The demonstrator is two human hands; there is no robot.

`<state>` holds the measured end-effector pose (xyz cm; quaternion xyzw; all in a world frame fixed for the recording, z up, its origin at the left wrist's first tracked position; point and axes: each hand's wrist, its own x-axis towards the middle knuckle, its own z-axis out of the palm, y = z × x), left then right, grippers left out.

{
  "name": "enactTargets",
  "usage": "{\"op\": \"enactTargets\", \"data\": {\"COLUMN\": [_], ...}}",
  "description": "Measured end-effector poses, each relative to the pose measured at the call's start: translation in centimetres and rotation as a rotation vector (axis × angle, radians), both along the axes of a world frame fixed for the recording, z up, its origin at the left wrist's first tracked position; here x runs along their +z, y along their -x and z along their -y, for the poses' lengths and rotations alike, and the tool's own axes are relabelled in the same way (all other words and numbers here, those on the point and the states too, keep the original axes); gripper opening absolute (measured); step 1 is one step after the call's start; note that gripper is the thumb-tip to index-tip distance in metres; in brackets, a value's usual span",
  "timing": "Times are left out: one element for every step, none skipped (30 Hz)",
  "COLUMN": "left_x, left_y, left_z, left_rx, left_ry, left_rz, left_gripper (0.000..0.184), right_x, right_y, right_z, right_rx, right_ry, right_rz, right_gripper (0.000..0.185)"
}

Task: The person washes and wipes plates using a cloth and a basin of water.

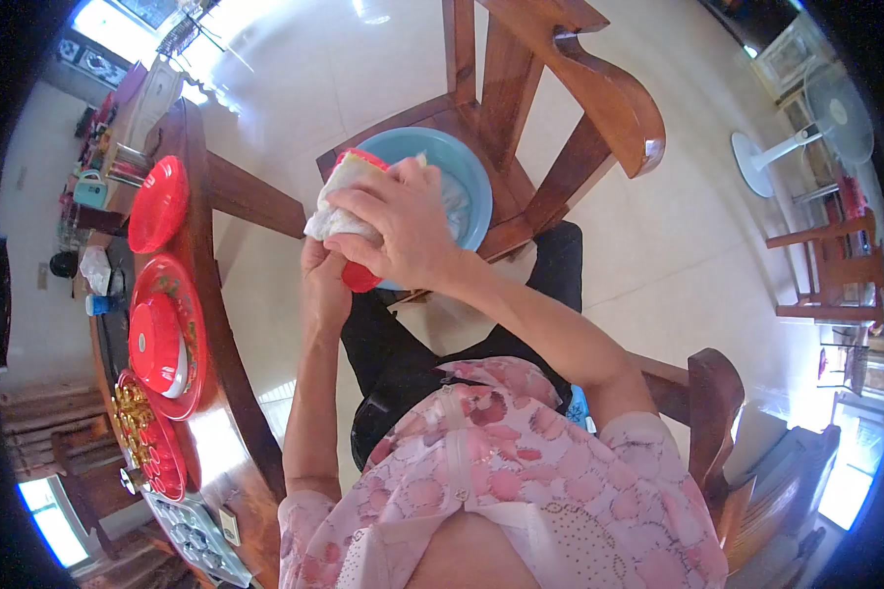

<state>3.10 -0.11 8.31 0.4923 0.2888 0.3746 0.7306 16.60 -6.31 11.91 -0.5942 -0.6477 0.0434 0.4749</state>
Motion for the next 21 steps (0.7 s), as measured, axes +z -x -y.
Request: {"op": "enactTargets", "data": {"left_x": [0.2,0.4,0.6,0.8,1.1,1.4,1.5,1.3,1.2,1.2,1.5,2.1,2.4,2.2,1.8,1.4,1.1,0.9,0.8,0.9,1.0], "left_y": [-0.1,-0.3,-0.5,-0.7,-0.8,-0.8,-0.7,-0.5,-0.2,0.1,0.3,0.4,0.5,0.3,0.0,-0.2,-0.4,-0.6,-0.9,-0.9,-0.7], "left_z": [0.1,0.3,0.5,0.8,0.9,1.0,1.2,1.2,1.1,1.0,1.0,0.9,0.9,0.7,0.5,0.4,0.4,0.4,0.4,0.3,0.2], "left_rx": [-0.003,-0.023,-0.042,-0.012,-0.012,-0.036,-0.061,-0.065,-0.062,-0.061,-0.064,-0.073,-0.079,-0.075,-0.054,-0.035,-0.039,0.027,0.092,0.081,0.048], "left_ry": [-0.004,0.030,0.064,0.014,0.015,-0.031,-0.076,-0.076,-0.109,-0.144,-0.148,-0.150,-0.152,-0.155,-0.150,-0.143,-0.140,-0.123,-0.111,-0.114,-0.137], "left_rz": [-0.001,0.019,0.041,0.025,0.025,0.041,0.056,0.053,-0.007,-0.066,-0.068,-0.028,0.014,0.015,-0.005,-0.026,-0.030,-0.050,-0.069,-0.071,-0.066], "left_gripper": [0.037,0.037,0.037,0.033,0.033,0.029,0.025,0.025,0.021,0.017,0.017,0.016,0.015,0.015,0.015,0.015,0.015,0.015,0.014,0.014,0.014], "right_x": [0.2,0.2,-0.2,-1.0,-1.6,-2.1,-2.5,-2.7,-2.3,-1.6,-1.2,-1.5,-2.3,-3.0,-3.5,-4.0,-4.5,-3.5,-1.3,-0.1,-0.4], "right_y": [-0.4,-0.3,-0.3,-0.3,-0.5,-0.9,-1.4,-2.0,-3.2,-4.7,-5.4,-5.1,-4.7,-4.2,-3.8,-3.0,-2.2,-0.7,1.1,1.9,1.4], "right_z": [-0.1,-0.6,-1.3,-1.9,-2.3,-2.7,-3.1,-3.6,-4.0,-4.1,-4.2,-4.2,-4.4,-4.5,-4.6,-4.6,-4.3,-3.1,-1.4,-0.5,-0.9], "right_rx": [-0.080,-0.115,-0.116,-0.106,-0.097,-0.101,-0.034,0.036,0.034,-0.020,-0.072,-0.072,-0.135,-0.196,-0.194,-0.179,-0.160,-0.168,-0.165,-0.163,-0.172], "right_ry": [0.003,-0.095,-0.097,-0.148,-0.196,-0.193,-0.139,-0.087,-0.092,0.090,0.276,0.272,0.158,0.045,0.045,-0.084,-0.204,-0.201,-0.198,-0.197,-0.198], "right_rz": [0.181,0.136,0.137,0.063,-0.013,-0.015,-0.250,-0.484,-0.484,-0.654,-0.821,-0.823,-0.863,-0.900,-0.899,-0.469,-0.039,-0.044,0.002,0.049,0.045], "right_gripper": [0.043,0.041,0.041,0.038,0.036,0.036,0.036,0.036,0.036,0.034,0.033,0.033,0.033,0.032,0.032,0.033,0.034,0.034,0.035,0.035,0.035]}}
